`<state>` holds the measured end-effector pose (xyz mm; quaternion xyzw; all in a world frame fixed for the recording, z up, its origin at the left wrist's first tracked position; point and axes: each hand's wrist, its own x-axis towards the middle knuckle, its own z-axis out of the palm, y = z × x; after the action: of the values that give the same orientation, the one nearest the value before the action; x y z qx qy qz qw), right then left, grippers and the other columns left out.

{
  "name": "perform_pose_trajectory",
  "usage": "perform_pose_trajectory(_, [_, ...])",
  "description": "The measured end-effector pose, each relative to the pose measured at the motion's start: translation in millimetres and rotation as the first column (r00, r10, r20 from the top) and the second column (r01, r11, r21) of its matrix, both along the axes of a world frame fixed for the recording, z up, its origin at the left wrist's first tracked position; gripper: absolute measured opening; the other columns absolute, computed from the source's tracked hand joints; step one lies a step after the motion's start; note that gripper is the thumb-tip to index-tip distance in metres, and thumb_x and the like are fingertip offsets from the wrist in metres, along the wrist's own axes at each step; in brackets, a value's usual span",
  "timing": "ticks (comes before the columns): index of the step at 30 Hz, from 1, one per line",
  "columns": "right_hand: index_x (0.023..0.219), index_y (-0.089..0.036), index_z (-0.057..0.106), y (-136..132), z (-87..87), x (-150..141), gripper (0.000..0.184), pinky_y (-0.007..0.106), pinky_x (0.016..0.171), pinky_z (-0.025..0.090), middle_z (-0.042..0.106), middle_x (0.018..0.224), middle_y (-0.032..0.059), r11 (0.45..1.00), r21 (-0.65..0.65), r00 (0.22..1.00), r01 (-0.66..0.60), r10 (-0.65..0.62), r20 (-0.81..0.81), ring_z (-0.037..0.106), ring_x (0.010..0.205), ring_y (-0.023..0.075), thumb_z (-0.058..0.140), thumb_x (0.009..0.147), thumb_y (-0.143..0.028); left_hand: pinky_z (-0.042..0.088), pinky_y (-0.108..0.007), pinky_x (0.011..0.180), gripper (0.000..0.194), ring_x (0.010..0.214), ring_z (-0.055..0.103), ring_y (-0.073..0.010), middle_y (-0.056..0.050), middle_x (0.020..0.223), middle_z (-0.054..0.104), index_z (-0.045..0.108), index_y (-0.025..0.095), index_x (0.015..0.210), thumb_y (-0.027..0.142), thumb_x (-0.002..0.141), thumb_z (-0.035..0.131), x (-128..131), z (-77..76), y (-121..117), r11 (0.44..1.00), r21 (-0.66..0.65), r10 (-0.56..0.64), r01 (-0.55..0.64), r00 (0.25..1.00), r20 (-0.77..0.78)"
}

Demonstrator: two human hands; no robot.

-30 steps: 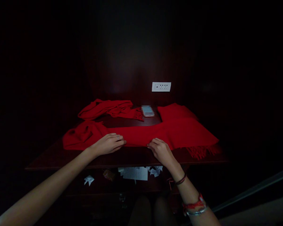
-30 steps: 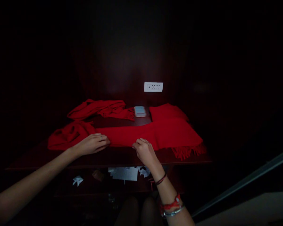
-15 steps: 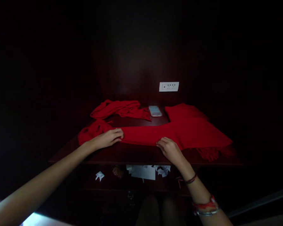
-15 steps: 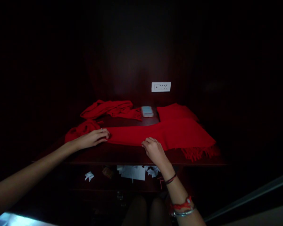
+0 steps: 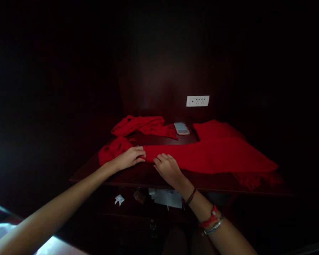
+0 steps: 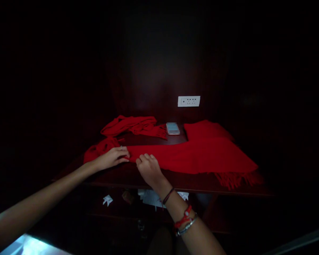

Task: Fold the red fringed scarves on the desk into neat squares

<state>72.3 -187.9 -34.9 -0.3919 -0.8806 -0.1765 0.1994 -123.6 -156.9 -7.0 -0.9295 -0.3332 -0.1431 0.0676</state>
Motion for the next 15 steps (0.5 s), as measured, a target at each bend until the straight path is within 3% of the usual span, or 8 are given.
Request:
perform_pose_trajectory(8, [0.079,-0.017,0.055,6.2,-11.3,-3.2,0.015,0.025,0.063,0.036,0.056,0.077,0.0038,0.999,-0.039,0.999,0.027,-0.028,-0.037,0.050,0.072,0.0145,0.040,0.082,-0.017,0.038,-0.024,0.067,0.017,0.073,0.053,-0.0139,-0.003,0.078,0.056,0.055,0.016,0.086,0.029,0.081,0.044,-26.7,-5.9,2.6,0.996,0.029,0.085,-0.081,0.985,-0.148])
perform_pose_trajectory(12, [0.078,-0.017,0.055,5.5,-14.6,-1.5,0.015,0.024,0.063,0.036,0.055,0.076,0.0033,0.999,-0.052,0.998,-0.002,-0.001,-0.061,0.050,0.072,0.0135,0.041,0.083,-0.018,0.035,-0.028,0.076,0.020,0.075,0.052,-0.0147,-0.002,0.074,0.056,0.056,0.017,0.075,0.036,0.078,0.048,-45.0,-4.3,7.1,0.998,0.060,0.035,-0.024,0.983,-0.178])
perform_pose_trajectory(15, [0.078,-0.017,0.055,5.3,-14.8,-1.1,0.014,0.023,0.063,0.036,0.055,0.075,0.0028,0.998,-0.057,0.997,0.002,-0.006,-0.075,0.050,0.071,0.0133,0.041,0.083,-0.019,0.037,-0.024,0.072,0.023,0.069,0.051,-0.0126,-0.001,0.070,0.054,0.055,0.016,0.072,0.036,0.079,0.045,-55.9,-0.6,9.9,1.000,0.017,-0.001,0.004,0.984,-0.178])
